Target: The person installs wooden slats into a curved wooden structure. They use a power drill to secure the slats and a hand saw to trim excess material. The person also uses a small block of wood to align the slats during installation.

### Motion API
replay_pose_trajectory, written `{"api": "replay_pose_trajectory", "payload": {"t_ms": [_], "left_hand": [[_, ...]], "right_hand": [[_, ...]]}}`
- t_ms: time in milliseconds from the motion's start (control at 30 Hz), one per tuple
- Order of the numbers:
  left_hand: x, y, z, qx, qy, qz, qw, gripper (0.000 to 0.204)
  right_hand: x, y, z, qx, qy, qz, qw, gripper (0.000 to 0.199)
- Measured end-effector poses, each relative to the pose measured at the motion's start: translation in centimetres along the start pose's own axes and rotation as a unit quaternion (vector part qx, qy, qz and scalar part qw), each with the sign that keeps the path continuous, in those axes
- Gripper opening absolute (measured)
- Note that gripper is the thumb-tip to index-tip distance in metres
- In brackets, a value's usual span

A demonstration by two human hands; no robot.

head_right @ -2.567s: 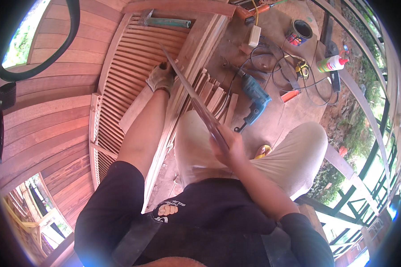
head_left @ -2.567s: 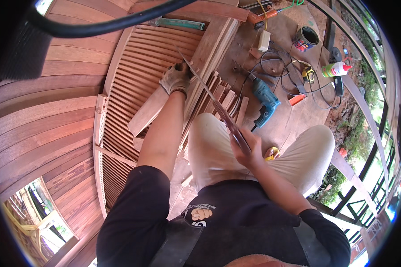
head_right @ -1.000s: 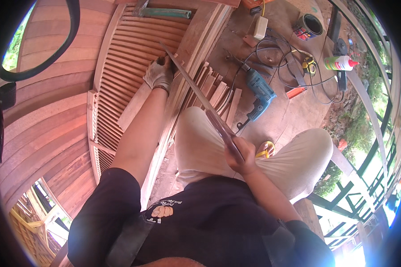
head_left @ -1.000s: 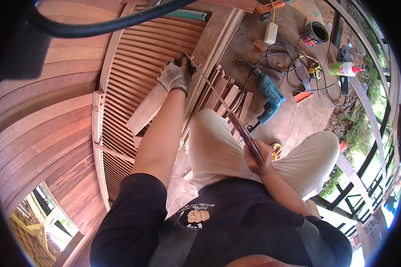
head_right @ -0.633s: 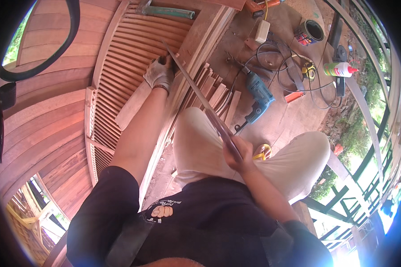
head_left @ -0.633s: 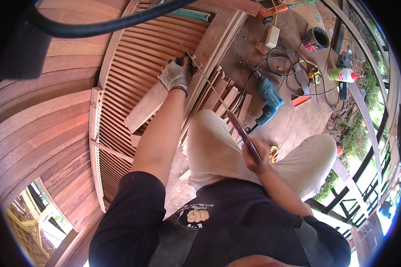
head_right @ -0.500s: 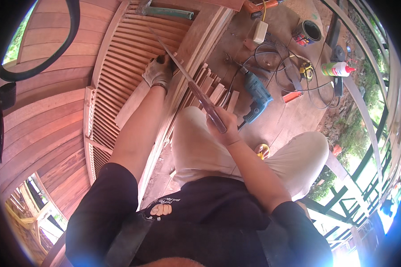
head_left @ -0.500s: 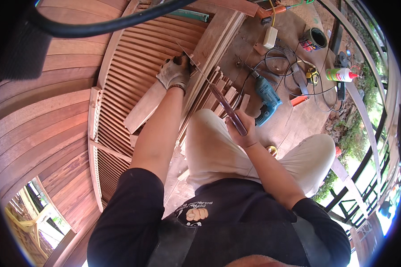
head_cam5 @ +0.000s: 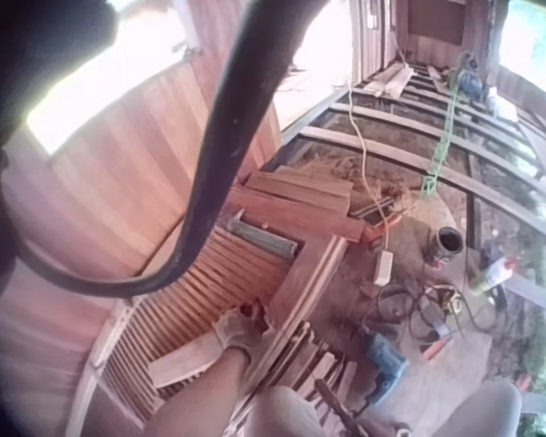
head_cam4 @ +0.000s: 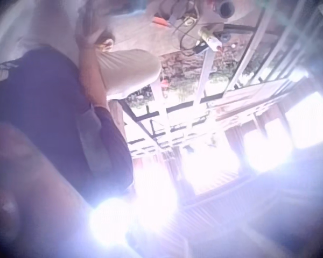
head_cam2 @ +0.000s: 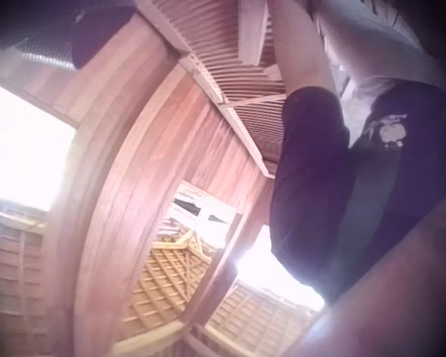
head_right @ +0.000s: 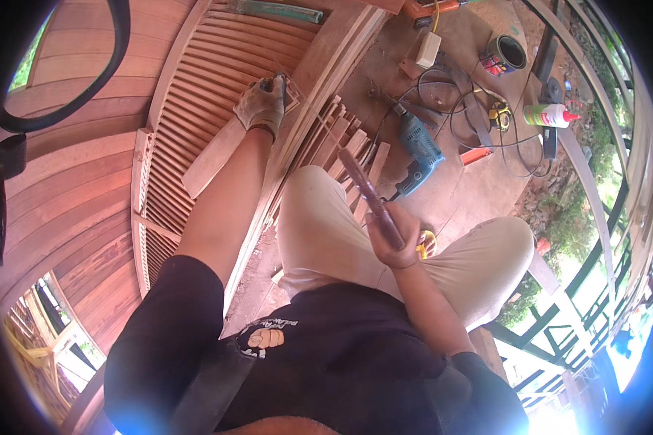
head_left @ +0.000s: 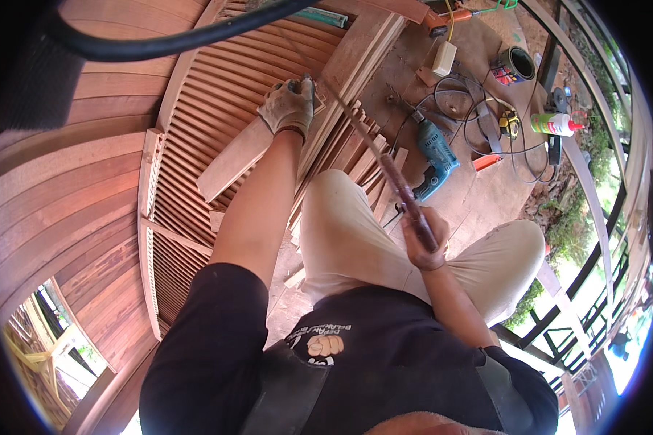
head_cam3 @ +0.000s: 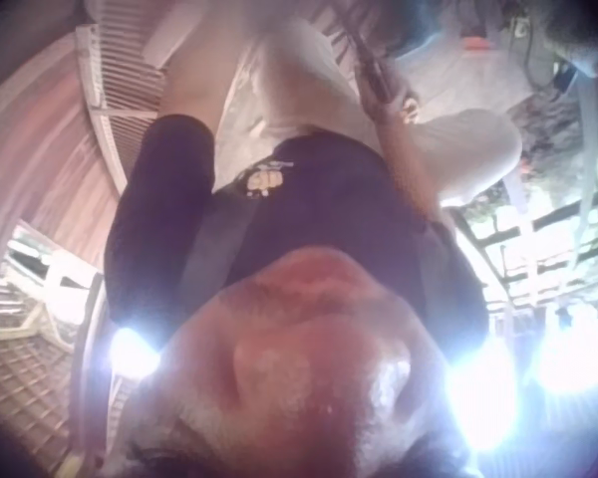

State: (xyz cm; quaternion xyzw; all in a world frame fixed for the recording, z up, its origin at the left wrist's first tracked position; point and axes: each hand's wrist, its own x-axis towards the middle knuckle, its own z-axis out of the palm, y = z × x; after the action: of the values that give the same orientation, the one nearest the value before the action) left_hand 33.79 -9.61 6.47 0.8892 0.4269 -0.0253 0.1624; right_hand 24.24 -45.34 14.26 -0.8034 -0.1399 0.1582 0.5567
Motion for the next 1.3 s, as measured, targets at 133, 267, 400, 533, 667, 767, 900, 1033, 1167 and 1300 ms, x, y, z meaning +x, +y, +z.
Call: {"api": "replay_pose_trajectory", "payload": {"t_ms": [133, 267, 400, 533, 667, 767, 900, 1033, 1167, 1300], "left_hand": [[-1.4, 0.1, -2.1, -0.017, -0.027, -0.015, 0.999, 0.059], [-2.4, 0.5, -2.8, 0.020, 0.033, 0.073, 0.997, 0.062], [-1.2, 0.0, -2.3, 0.012, 0.003, 0.123, 0.992, 0.062], [-1.5, -1.2, -2.5, 0.013, -0.039, 0.173, 0.984, 0.061], [-3.9, -2.5, -1.6, 0.029, -0.003, 0.282, 0.959, 0.053], [-4.6, -3.5, -1.5, 0.050, 0.006, 0.309, 0.950, 0.049], [-4.4, -4.8, 0.1, 0.028, 0.001, 0.158, 0.987, 0.059], [-6.3, -6.7, -3.1, -0.053, 0.188, -0.188, 0.963, 0.113], [-2.0, -9.5, -6.3, -0.178, 0.005, -0.276, 0.945, 0.136], [0.7, -9.4, -6.5, -0.168, -0.005, -0.312, 0.935, 0.135]], "right_hand": [[0.3, -1.4, -1.2, -0.033, 0.099, -0.130, 0.986, 0.012], [-2.4, -0.4, -2.8, 0.042, 0.119, -0.021, 0.992, 0.006], [-2.7, 1.5, -2.4, -0.022, 0.114, -0.034, 0.993, 0.011], [-3.2, 2.2, -2.4, -0.071, 0.082, -0.077, 0.991, 0.015], [-3.2, 1.4, -2.5, -0.117, 0.088, -0.090, 0.985, 0.012], [-3.7, 1.8, -2.7, -0.138, 0.099, -0.096, 0.981, 0.009], [-5.7, 0.4, -2.8, -0.145, 0.092, -0.076, 0.982, 0.009], [-7.8, 1.9, -4.1, -0.187, 0.093, -0.075, 0.975, 0.009], [-8.6, 1.9, -2.8, -0.175, 0.076, -0.068, 0.979, 0.011], [-7.8, -0.1, -1.2, -0.117, 0.079, -0.066, 0.988, 0.007]]}}
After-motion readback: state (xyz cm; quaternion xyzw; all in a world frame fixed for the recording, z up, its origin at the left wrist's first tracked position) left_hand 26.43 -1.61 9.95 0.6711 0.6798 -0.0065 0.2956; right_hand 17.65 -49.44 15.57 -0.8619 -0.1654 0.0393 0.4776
